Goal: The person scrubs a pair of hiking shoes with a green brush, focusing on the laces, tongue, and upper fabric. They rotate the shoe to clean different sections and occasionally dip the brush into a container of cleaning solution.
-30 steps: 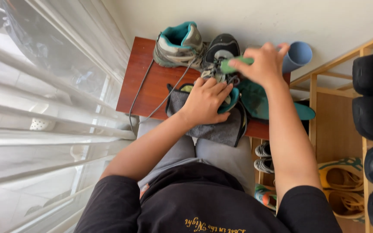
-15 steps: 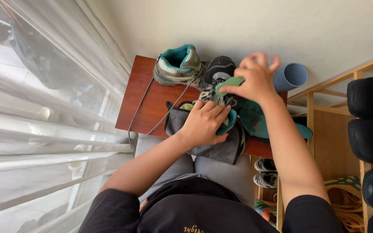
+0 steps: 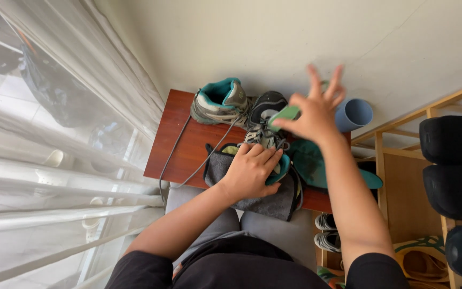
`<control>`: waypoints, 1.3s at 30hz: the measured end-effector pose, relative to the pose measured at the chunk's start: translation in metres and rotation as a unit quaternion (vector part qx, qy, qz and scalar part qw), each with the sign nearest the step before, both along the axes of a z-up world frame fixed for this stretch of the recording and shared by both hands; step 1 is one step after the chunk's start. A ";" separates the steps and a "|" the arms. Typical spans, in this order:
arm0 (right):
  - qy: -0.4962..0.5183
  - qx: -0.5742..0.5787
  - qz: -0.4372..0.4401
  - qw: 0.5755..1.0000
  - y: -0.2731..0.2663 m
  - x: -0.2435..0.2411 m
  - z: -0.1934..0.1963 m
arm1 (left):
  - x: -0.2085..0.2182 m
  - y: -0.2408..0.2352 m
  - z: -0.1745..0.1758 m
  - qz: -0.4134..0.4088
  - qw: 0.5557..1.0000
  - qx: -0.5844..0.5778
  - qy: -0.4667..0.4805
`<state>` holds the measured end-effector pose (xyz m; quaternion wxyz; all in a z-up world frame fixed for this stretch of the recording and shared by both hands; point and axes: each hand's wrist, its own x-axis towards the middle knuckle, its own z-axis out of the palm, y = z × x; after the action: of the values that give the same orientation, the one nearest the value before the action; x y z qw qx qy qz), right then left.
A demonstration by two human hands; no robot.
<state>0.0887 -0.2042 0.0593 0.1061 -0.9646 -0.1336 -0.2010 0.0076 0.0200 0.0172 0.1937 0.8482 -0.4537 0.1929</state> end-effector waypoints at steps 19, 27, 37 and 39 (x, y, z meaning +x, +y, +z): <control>-0.049 0.025 -0.023 0.998 -0.009 0.009 -0.020 | 0.001 -0.003 -0.006 0.000 1.000 -0.030 0.000; -0.081 0.048 -0.022 0.995 -0.011 0.018 -0.017 | 0.003 -0.003 -0.003 -0.004 0.999 -0.032 -0.003; -0.062 0.039 -0.025 0.997 -0.008 0.015 -0.026 | 0.004 -0.002 -0.006 -0.005 0.999 -0.043 -0.001; 0.032 0.063 0.056 0.996 0.003 0.009 -0.033 | 0.002 -0.001 -0.007 -0.006 0.999 -0.040 0.001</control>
<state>0.0973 -0.2011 0.0267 0.1820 -0.9529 -0.1710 -0.1718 0.0099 0.0194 0.0099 0.2295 0.8370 -0.4507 0.2088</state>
